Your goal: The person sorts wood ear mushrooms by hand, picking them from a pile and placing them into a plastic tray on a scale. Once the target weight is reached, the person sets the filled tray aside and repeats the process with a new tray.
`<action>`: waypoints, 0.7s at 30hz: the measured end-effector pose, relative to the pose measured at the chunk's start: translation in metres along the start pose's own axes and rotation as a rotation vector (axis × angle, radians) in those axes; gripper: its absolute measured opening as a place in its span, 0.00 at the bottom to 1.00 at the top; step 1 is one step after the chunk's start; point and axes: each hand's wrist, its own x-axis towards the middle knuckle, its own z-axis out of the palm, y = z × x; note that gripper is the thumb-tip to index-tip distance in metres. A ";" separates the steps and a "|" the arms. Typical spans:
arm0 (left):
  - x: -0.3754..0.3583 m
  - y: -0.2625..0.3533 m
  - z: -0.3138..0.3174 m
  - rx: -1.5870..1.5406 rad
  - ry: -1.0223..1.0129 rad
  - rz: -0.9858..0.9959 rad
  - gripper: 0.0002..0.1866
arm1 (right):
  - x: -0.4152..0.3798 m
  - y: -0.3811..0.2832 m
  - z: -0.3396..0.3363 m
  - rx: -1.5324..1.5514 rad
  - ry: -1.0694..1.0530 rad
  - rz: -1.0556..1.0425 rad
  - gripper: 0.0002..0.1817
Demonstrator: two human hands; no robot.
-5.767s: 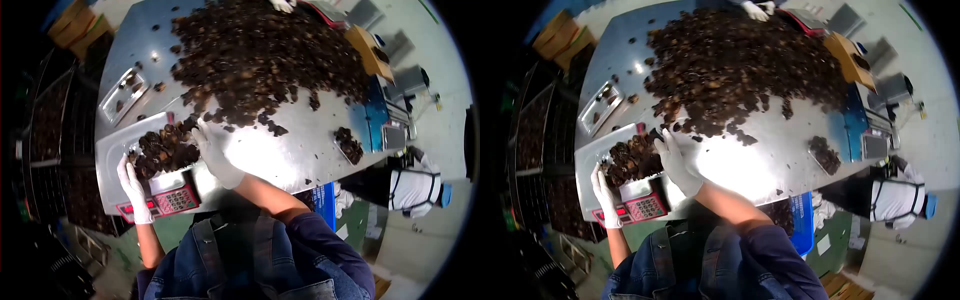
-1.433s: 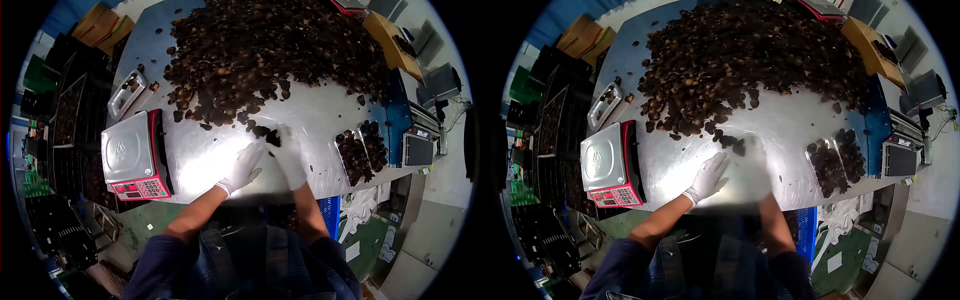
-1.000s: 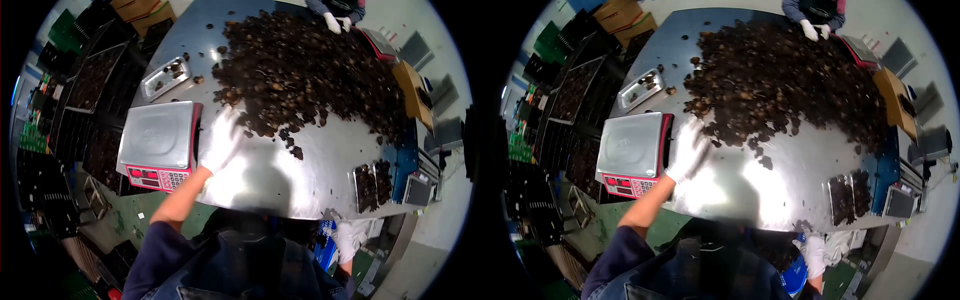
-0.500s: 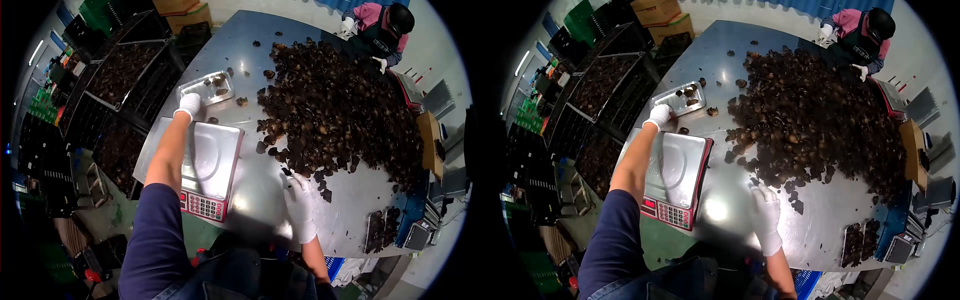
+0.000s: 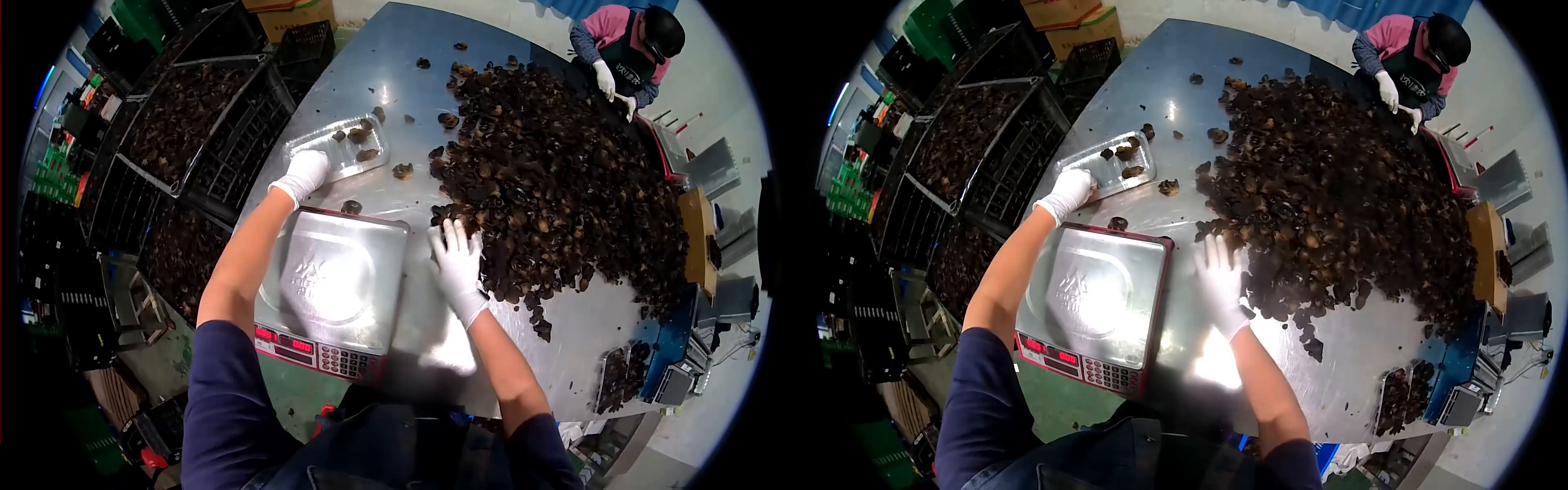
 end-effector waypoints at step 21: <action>-0.028 0.002 -0.015 0.078 0.271 0.192 0.06 | -0.091 0.081 -0.063 -0.065 0.268 0.397 0.25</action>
